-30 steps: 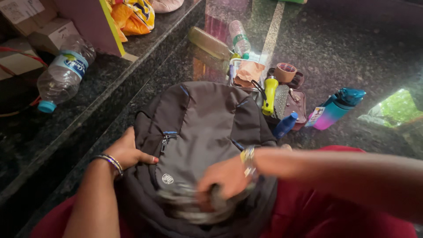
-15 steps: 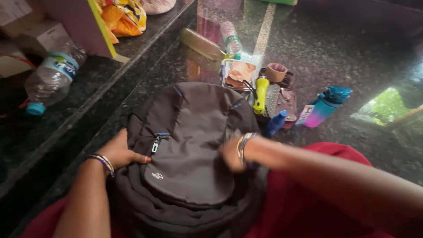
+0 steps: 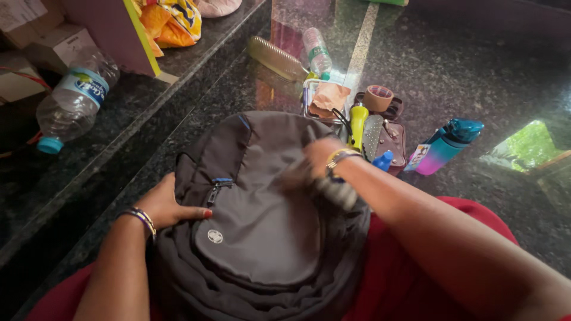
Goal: The person cleans a backpack using a cloth. They wipe the interior and exterior surfaces, including the straps, and repeatedly fold and unfold a checkered cloth during the process.
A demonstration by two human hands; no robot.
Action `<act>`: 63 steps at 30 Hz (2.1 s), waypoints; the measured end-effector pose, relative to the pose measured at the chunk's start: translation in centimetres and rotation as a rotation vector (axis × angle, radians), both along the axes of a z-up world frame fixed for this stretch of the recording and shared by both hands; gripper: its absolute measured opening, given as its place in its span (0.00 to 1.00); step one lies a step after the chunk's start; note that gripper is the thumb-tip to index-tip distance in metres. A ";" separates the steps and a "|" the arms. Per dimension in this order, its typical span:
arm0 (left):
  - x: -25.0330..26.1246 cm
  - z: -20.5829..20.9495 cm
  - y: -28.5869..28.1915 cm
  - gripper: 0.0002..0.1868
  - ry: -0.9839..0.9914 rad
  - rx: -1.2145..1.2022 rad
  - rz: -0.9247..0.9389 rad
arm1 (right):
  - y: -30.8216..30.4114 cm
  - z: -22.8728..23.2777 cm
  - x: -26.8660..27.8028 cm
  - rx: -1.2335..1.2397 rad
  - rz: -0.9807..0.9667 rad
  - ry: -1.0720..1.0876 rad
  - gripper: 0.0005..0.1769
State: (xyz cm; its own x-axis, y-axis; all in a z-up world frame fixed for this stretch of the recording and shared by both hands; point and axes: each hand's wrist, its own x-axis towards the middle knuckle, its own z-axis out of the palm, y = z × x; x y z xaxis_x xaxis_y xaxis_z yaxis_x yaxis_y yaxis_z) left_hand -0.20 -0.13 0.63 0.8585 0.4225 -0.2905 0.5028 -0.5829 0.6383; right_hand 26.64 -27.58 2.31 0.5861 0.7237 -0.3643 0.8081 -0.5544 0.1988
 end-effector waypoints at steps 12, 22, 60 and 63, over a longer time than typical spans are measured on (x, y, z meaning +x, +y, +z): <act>1.1 -5.9 3.0 0.45 -0.056 0.083 -0.004 | 3.2 -0.2 -14.0 0.764 0.001 0.578 0.29; 0.8 -6.5 3.0 0.31 -0.222 0.049 0.022 | 5.1 -2.2 -10.4 0.712 0.711 0.130 0.14; 3.2 -8.1 3.8 0.33 -0.376 -0.169 0.413 | 14.4 -9.5 1.0 0.343 -0.078 0.055 0.19; 3.3 -8.6 4.4 0.37 -0.288 -0.316 0.600 | 15.6 -6.7 -8.2 1.086 0.158 0.540 0.29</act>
